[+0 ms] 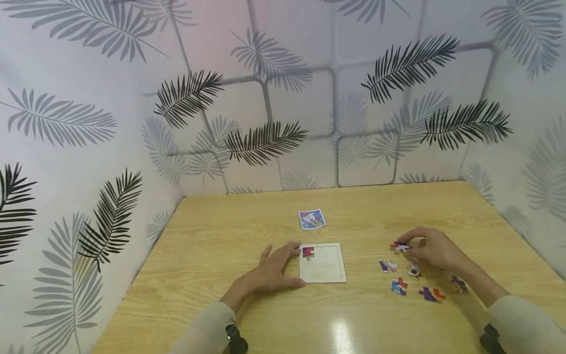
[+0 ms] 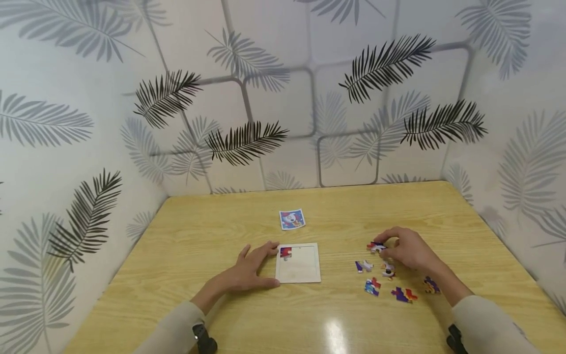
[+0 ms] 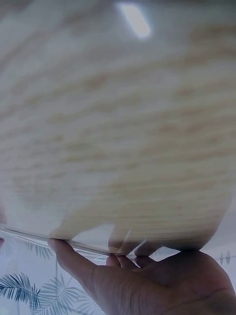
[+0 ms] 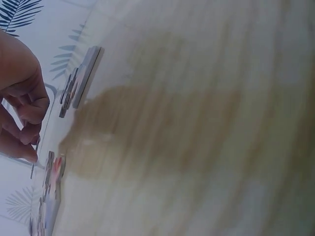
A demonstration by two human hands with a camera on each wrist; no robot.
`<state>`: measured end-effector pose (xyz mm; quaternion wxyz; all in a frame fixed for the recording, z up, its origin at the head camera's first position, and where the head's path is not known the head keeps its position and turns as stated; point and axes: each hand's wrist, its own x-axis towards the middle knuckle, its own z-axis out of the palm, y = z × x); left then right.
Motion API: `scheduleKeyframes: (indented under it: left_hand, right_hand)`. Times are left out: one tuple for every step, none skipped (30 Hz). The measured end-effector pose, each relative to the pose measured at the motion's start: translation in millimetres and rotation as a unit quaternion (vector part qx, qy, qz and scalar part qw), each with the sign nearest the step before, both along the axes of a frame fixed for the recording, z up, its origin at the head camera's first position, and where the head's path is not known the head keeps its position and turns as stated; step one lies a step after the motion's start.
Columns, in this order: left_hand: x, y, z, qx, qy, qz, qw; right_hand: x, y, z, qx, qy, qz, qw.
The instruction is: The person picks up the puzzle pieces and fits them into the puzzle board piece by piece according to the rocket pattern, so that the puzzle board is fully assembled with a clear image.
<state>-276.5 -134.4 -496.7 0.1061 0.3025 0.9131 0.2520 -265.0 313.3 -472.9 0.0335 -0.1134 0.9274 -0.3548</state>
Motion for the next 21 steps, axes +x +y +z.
scheduleKeyframes:
  left_hand:
    - [-0.1, 0.0, 0.1, 0.000, 0.000, 0.000, 1.0000]
    - [0.0, 0.0, 0.3, 0.000, -0.001, 0.000, 1.0000]
    - [-0.1, -0.1, 0.2, 0.001, -0.002, 0.000, 1.0000]
    - [-0.2, -0.2, 0.1, 0.000, -0.003, 0.000, 1.0000]
    - [-0.3, -0.1, 0.1, 0.000, -0.003, 0.000, 1.0000]
    - [-0.7, 0.0, -0.1, -0.001, -0.004, 0.000, 1.0000]
    - [-0.7, 0.1, -0.1, -0.002, -0.005, -0.001, 1.0000]
    - [-0.8, 0.2, -0.3, -0.003, -0.005, 0.000, 1.0000]
    - [-0.9, 0.4, -0.4, -0.003, -0.005, 0.000, 1.0000]
    - [-0.4, 0.2, 0.0, -0.003, -0.005, 0.001, 1.0000]
    - [0.0, -0.1, -0.1, -0.004, -0.007, 0.002, 1.0000]
    - [0.3, -0.4, -0.3, -0.003, -0.007, 0.002, 1.0000]
    - [0.8, -0.8, -0.2, -0.002, -0.007, 0.002, 1.0000]
    - [1.1, -1.1, -0.4, -0.001, -0.007, 0.002, 1.0000]
    - [1.4, -1.2, -0.3, -0.001, -0.005, 0.002, 1.0000]
    - [1.4, -1.3, -0.5, -0.002, -0.004, 0.002, 1.0000]
    - [1.2, -1.4, -1.0, -0.001, -0.001, 0.002, 1.0000]
    - [1.0, -1.4, -1.0, -0.001, 0.001, 0.001, 1.0000]
    - [0.9, -1.4, -0.8, -0.001, 0.002, 0.001, 1.0000]
    - [0.7, -1.4, -0.7, -0.002, 0.003, 0.001, 1.0000]
    - [0.5, -1.7, -0.6, -0.002, 0.004, 0.000, 1.0000]
  right_hand:
    - [-0.1, -1, 0.5, -0.004, -0.003, -0.005, 1.0000]
    - [-0.1, -1, 1.3, -0.007, -0.003, -0.005, 1.0000]
    - [0.0, -2, 2.4, -0.013, -0.007, -0.008, 0.9999]
    - [0.2, -4, 3.7, -0.019, -0.013, -0.011, 0.9997]
    - [0.6, -5, 4.9, -0.026, -0.017, -0.011, 0.9995]
    - [1.2, -6, 6.3, -0.032, -0.017, -0.008, 0.9993]
    - [1.4, -8, 7.6, -0.039, -0.017, -0.005, 0.9991]
    - [1.7, -10, 9.0, -0.046, -0.016, -0.001, 0.9988]
    - [2.1, -11, 10.5, -0.057, -0.018, 0.001, 0.9982]
    - [2.3, -13, 11.8, -0.062, -0.014, 0.007, 0.9979]
    - [2.4, -16, 12.9, -0.069, -0.012, 0.012, 0.9975]
    - [2.2, -18, 14.0, -0.075, -0.011, 0.017, 0.9970]
    - [2.0, -20, 15.1, -0.082, -0.013, 0.020, 0.9963]
    - [1.8, -23, 16.0, -0.088, -0.014, 0.024, 0.9957]
    - [1.4, -25, 16.8, -0.096, -0.018, 0.025, 0.9949]
    - [0.5, -27, 17.2, -0.098, -0.021, 0.025, 0.9946]
    - [-0.4, -30, 17.8, -0.103, -0.024, 0.022, 0.9942]
    - [-1.1, -33, 18.4, -0.106, -0.026, 0.023, 0.9938]
    - [-1.8, -36, 19.0, -0.109, -0.028, 0.022, 0.9934]
    - [-2.7, -38, 19.4, -0.111, -0.028, 0.021, 0.9932]
    - [-3.4, -41, 19.9, -0.114, -0.029, 0.020, 0.9929]
